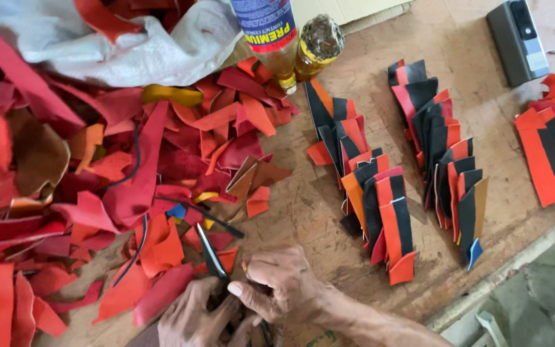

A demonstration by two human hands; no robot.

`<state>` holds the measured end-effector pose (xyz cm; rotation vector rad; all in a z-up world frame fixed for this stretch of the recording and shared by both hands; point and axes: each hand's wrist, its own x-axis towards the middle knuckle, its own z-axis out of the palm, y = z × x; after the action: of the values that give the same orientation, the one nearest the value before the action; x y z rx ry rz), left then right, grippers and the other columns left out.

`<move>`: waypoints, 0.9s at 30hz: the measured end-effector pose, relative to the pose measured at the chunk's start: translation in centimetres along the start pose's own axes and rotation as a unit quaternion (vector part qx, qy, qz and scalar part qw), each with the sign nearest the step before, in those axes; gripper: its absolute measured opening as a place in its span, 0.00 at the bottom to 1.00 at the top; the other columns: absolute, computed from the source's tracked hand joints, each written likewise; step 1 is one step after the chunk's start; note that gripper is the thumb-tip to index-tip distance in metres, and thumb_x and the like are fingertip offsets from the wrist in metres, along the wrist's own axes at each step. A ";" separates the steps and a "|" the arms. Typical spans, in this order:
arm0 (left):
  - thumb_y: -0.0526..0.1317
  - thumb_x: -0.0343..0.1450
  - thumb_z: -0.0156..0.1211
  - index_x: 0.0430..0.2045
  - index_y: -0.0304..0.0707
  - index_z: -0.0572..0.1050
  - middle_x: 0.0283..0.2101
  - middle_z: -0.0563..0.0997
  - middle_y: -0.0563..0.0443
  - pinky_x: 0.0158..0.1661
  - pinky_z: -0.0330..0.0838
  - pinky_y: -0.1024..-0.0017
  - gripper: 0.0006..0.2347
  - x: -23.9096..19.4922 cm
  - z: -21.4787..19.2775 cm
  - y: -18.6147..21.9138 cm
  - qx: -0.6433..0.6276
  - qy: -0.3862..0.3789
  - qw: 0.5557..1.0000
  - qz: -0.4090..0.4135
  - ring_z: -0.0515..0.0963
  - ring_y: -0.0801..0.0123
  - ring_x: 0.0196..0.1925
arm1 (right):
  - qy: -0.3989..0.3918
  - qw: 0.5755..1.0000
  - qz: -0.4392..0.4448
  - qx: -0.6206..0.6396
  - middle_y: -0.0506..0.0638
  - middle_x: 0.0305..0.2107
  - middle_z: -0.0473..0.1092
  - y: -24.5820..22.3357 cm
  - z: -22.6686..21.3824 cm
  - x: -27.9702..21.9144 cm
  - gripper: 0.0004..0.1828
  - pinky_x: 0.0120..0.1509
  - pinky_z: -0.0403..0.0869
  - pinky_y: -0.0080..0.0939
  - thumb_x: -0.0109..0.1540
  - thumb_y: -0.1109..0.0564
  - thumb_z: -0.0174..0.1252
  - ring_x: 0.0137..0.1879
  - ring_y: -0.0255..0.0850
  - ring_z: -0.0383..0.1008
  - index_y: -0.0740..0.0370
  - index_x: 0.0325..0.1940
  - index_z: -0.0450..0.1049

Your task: The person measures and cuts red and black foam pieces using a ruler, pencil, and scissors. They then apply glue from a small jar to the edges of the cut pieces and stack them on the workbench.

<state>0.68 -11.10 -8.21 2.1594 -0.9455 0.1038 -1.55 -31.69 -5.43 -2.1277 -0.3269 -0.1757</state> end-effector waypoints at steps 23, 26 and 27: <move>0.45 0.58 0.72 0.39 0.41 0.80 0.39 0.73 0.46 0.35 0.74 0.59 0.18 0.3 -0.7 1.9 0.018 0.012 0.999 -0.042 0.78 0.55 0.38 | -0.038 0.998 0.034 -0.025 0.54 0.20 0.66 -0.9 0.3 1.3 0.15 0.30 0.66 0.50 0.65 0.56 0.62 0.26 0.51 0.70 0.63 0.26 0.69; 0.46 0.56 0.73 0.34 0.40 0.81 0.37 0.72 0.46 0.35 0.74 0.59 0.17 0.4 -1.0 3.0 0.024 -0.065 0.985 -0.160 0.77 0.54 0.39 | -0.044 0.997 0.060 -0.014 0.56 0.27 0.67 -1.3 0.2 0.0 0.12 0.35 0.67 0.51 0.68 0.57 0.60 0.32 0.55 0.70 0.64 0.33 0.68; 0.46 0.56 0.73 0.38 0.40 0.81 0.38 0.72 0.45 0.36 0.74 0.58 0.19 1.2 -1.1 3.8 0.038 -0.075 0.983 -0.162 0.77 0.54 0.40 | -0.045 0.997 0.054 -0.007 0.57 0.30 0.68 -1.4 -0.5 -0.2 0.10 0.37 0.68 0.51 0.70 0.58 0.58 0.36 0.56 0.71 0.65 0.37 0.68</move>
<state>-0.74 -12.70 -4.68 2.3894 -0.6669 -0.1881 -2.15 -31.41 -4.08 -2.1656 -0.2628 -0.0197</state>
